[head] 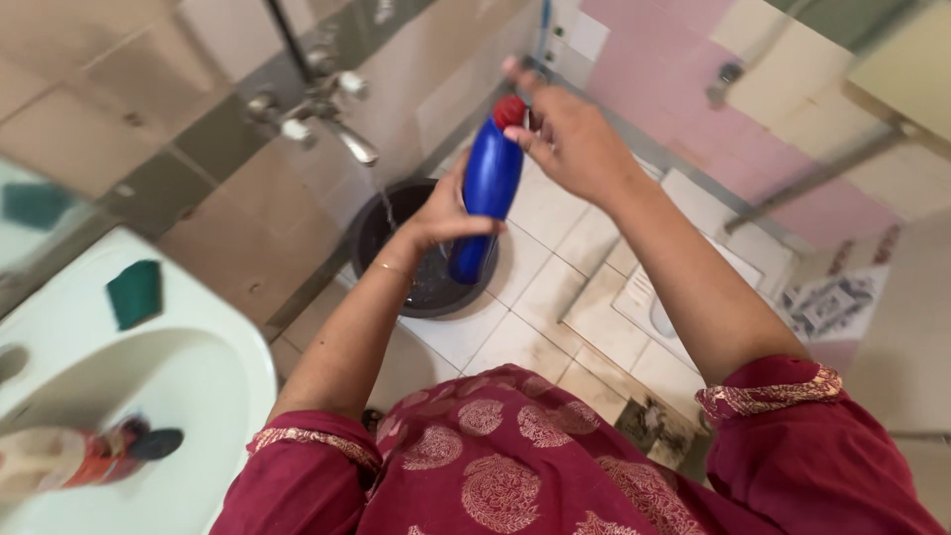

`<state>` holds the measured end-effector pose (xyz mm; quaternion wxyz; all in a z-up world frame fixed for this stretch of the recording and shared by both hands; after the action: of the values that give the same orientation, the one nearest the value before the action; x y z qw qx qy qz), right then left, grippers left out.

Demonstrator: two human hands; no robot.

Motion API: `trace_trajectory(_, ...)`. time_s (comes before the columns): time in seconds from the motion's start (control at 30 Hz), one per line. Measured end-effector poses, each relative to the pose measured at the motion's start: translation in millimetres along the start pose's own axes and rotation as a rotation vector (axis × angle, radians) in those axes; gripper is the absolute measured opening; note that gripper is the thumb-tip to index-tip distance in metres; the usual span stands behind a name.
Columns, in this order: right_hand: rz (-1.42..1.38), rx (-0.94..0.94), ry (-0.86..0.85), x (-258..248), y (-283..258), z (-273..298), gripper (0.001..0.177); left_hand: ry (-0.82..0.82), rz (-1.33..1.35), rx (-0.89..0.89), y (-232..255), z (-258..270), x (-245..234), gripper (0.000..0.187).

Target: The person moves a bucket containing cleaning supplies, then uses a handheld shower head to rinse the floor and a squat toilet. They also handle a plastic jug, a sponge, and a bottle of toilet cleaner, placing items on the sink and floor.

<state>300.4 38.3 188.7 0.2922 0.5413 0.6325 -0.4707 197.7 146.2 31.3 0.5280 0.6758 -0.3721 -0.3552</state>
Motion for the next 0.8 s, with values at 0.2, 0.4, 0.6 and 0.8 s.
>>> trace_trajectory(0.2, -0.220, 0.211, -0.161, 21.8, 84.5, 51.6, 0.128, -0.041, 0.444, 0.002, 29.9, -72.0, 52.9, 0.106)
trace_trajectory(0.4, -0.607, 0.511, 0.143, 46.5, 136.3, 100.4, 0.083, 0.250, -0.179, 0.043, 70.6, -121.3, 122.8, 0.120)
trace_trajectory(0.6, -1.084, 0.663, 0.302, 31.1, 203.2, 128.2, 0.070, -0.169, 0.023, 0.031, 74.3, -178.1, 150.9, 0.105)
trace_trajectory(0.8, -0.979, 0.654, 0.238, 14.1, 226.4, 126.1, 0.076, -0.633, 0.447, 0.187, 109.2, -218.2, 172.7, 0.073)
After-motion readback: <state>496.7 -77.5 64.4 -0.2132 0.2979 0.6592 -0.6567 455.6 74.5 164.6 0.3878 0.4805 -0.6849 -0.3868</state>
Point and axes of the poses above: each hand's wrist, its own z-axis away from the middle knuckle, its own x-axis out of the palm, y = z × x, the point moved 9 cm from there along -z, towards the middle knuckle, and after that the axes turned 9 degrees about z, right-handed, at the moved point
